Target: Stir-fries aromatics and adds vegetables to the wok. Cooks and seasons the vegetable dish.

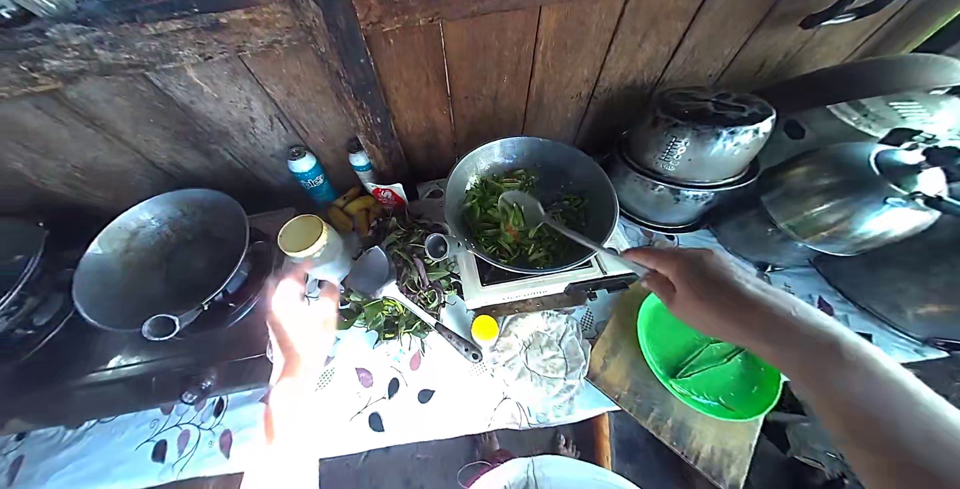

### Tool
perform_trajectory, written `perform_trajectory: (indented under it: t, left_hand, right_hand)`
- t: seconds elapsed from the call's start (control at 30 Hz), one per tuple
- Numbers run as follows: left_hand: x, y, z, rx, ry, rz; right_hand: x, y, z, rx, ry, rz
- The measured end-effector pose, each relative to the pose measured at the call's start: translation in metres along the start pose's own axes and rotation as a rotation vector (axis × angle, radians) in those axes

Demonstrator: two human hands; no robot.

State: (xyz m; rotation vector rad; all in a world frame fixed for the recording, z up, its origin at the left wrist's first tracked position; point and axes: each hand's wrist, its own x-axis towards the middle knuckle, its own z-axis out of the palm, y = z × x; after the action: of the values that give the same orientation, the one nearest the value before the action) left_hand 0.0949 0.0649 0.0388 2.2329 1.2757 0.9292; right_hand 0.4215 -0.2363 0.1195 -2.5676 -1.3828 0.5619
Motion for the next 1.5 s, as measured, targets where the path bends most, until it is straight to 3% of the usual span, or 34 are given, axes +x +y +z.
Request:
perform_trajectory:
  t: [0.13, 0.2, 0.27, 0.33, 0.47, 0.67, 0.77, 0.87, 0.97, 1.03, 1.13, 1.2, 1.3, 1.4, 1.5]
  left_hand:
    - [-0.113, 0.04, 0.042, -0.162, -0.37, 0.097]
    - [-0.149, 0.053, 0.075, -0.182, -0.753, 0.076]
    - [-0.178, 0.062, 0.116, -0.143, -0.977, 0.119]
    - [-0.194, 0.067, 0.155, -0.025, -1.107, 0.187]
    - [-0.206, 0.076, 0.199, 0.279, -1.174, 0.297]
    - [-0.195, 0.085, 0.214, 0.348, -1.145, 0.325]
    - [-0.184, 0.097, 0.206, 0.207, -1.039, 0.253]
    - [-0.183, 0.119, 0.176, -0.076, -0.77, 0.095]
    - [-0.183, 0.126, 0.137, -0.482, -0.497, -0.142]
    - [-0.18, 0.127, 0.107, -0.87, -0.31, -0.326]
    - [-0.16, 0.128, 0.067, -1.275, -0.08, -0.361]
    - [-0.133, 0.136, 0.054, -1.278, 0.079, -0.328]
    - [-0.086, 0.119, 0.072, -1.309, 0.141, -0.191]
    - [-0.048, 0.11, 0.098, -1.308, 0.142, -0.157]
    - [-0.03, 0.122, 0.107, -1.279, 0.142, -0.23]
  right_hand:
    - [0.011, -0.003, 0.014, -0.113, -0.093, 0.125]
    - [0.026, 0.012, 0.018, -0.087, 0.02, 0.149]
    - [0.039, 0.025, 0.013, -0.052, 0.16, 0.144]
    - [0.056, 0.03, 0.008, -0.046, 0.191, 0.191]
    - [0.081, 0.035, 0.023, 0.068, 0.094, 0.237]
    - [0.067, 0.041, 0.0, 0.13, 0.079, 0.012]
    - [0.082, 0.02, -0.009, 0.042, 0.065, 0.115]
    - [0.1, 0.006, 0.008, 0.006, 0.049, 0.12]
    - [0.098, 0.015, 0.014, -0.129, 0.0, -0.091]
    - [0.077, 0.028, -0.003, -0.196, 0.021, -0.161]
    - [0.048, 0.048, -0.035, -0.246, 0.122, -0.08]
    - [0.038, 0.042, -0.05, -0.272, 0.109, 0.119]
    - [0.034, 0.027, -0.042, -0.221, 0.041, 0.343]
    - [0.045, 0.03, -0.017, -0.145, -0.04, 0.302]
    - [0.034, 0.023, -0.021, -0.16, -0.077, 0.16]
